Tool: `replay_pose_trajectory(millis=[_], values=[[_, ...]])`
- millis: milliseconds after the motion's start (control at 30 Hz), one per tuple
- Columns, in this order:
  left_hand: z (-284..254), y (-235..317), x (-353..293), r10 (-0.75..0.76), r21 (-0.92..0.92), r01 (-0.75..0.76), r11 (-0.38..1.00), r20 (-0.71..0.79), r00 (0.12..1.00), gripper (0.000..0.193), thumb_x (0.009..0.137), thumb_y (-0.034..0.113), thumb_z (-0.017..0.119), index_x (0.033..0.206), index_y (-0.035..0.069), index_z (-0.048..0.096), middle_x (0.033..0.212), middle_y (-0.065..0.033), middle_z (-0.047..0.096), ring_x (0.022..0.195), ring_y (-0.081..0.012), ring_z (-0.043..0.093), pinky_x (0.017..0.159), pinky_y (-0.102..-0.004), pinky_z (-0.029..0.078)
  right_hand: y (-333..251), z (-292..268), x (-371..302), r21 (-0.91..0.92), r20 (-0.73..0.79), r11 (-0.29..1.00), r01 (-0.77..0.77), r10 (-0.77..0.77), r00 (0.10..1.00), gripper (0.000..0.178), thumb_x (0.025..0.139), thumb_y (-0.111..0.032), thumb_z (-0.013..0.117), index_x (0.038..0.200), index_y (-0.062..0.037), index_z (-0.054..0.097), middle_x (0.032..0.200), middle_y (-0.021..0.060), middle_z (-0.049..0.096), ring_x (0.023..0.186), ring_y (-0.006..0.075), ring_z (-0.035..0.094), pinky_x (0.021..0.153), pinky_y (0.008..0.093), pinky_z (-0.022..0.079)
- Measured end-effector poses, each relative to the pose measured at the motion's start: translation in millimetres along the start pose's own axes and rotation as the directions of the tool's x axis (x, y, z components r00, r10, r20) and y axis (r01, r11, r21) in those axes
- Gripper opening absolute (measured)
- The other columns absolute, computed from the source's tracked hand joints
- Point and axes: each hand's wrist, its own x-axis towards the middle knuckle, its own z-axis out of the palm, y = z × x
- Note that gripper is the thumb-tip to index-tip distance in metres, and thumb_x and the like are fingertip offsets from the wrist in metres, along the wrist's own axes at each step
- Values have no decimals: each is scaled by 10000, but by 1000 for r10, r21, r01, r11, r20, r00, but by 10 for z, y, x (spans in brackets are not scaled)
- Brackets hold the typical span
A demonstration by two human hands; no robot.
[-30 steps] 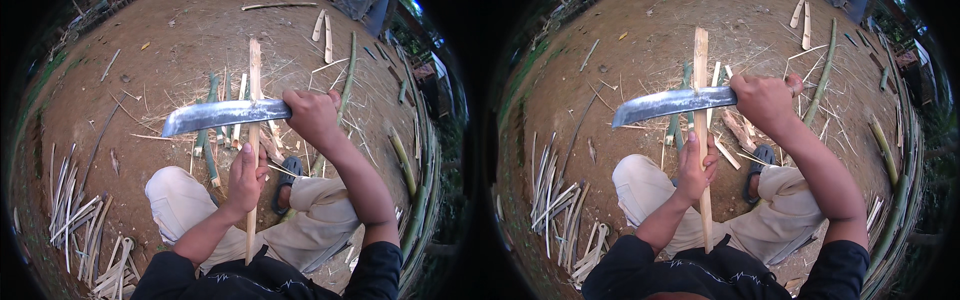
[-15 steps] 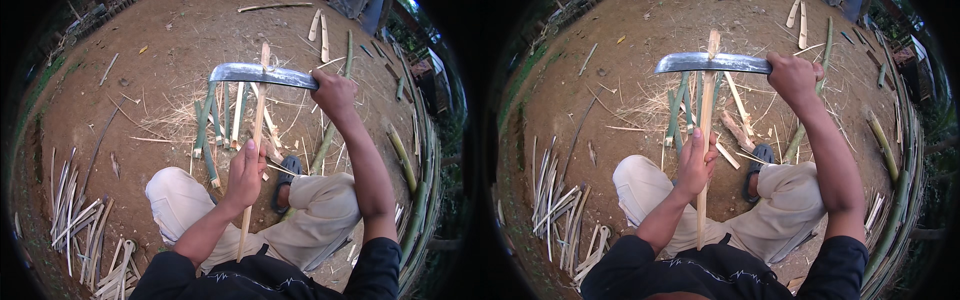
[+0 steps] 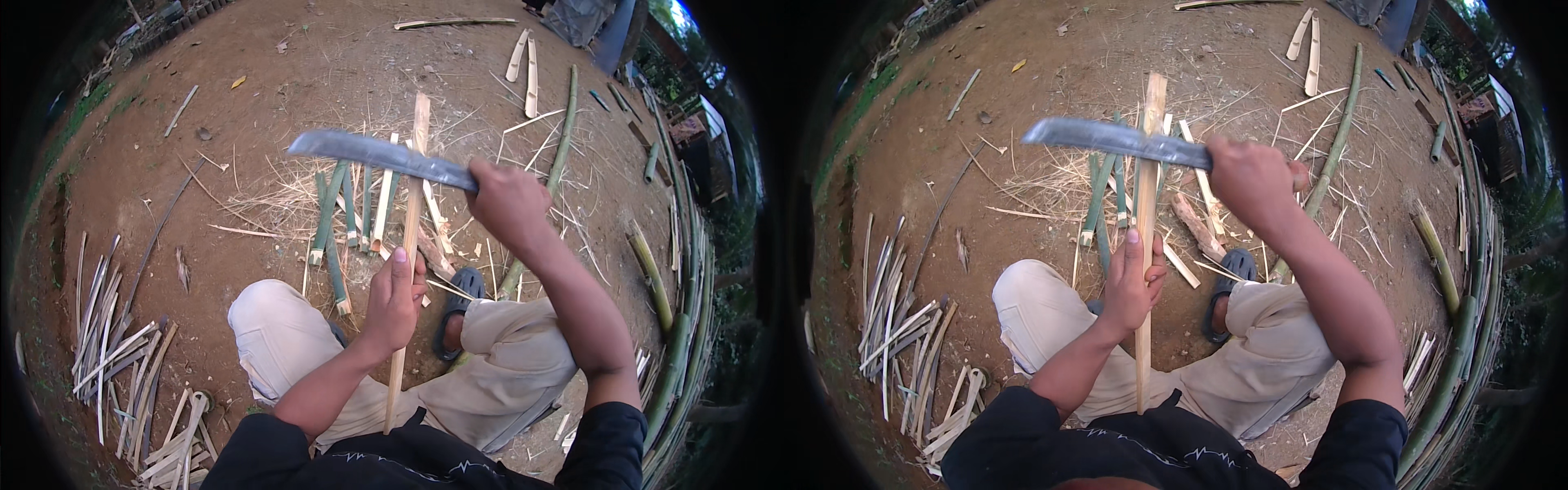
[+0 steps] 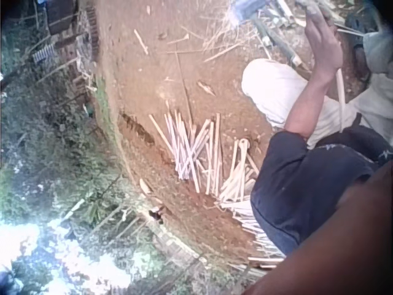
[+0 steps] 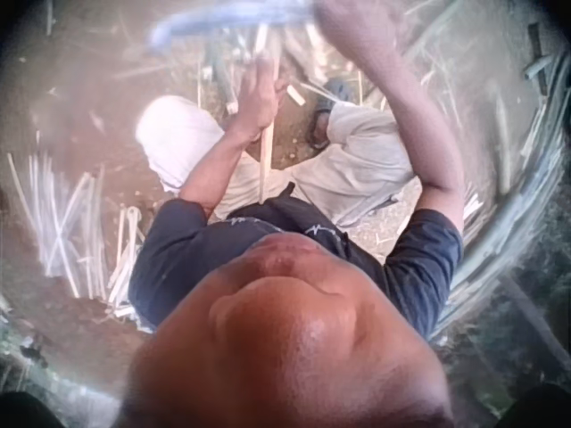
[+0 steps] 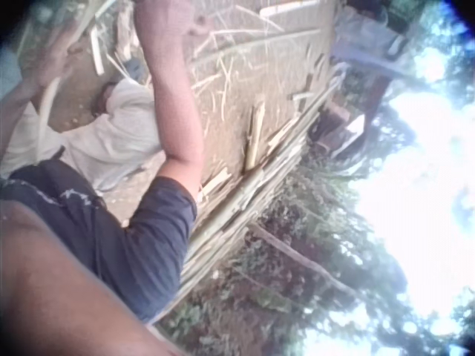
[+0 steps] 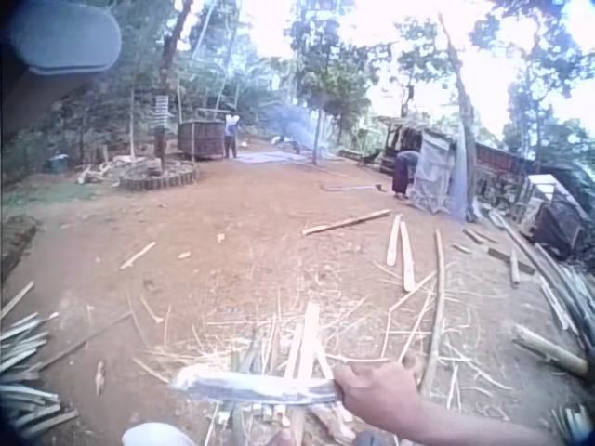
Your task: The person sits on the ground and uses a large knife to split long bamboo stalks into thin strips. They hold the bamboo with one hand and strike it with the knife to separate the material, occasionally adjusting the grip or the piece being worked on.
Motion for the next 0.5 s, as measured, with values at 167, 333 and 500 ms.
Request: replay_pose_trajectory(millis=[167,333,500], values=[[54,103,-77,4,-27,-3,1000,22,1000,549,1026,565,244,1015,67,474,647,32,366,439,-42,325,374,-196,288,511,144,424,-43,-129,991,-124,118,985,161,908,-166,523,801,-66,589,667,140,649,616,312,671,600,479,540],[-21,245,42,26,-74,-25,997,8,1000,539,1032,553,220,997,69,454,649,32,350,424,-39,304,360,-195,294,397,223,83,76,-184,997,-22,36,982,103,818,-159,643,814,-87,570,692,121,633,626,347,639,623,470,509],[-47,254,26,-12,-235,50,971,159,987,518,1038,532,227,1015,64,450,658,22,371,400,-42,293,350,-196,297,266,177,67,51,-296,990,128,-108,949,142,739,-146,673,782,-125,539,630,49,595,579,283,640,539,435,464]])
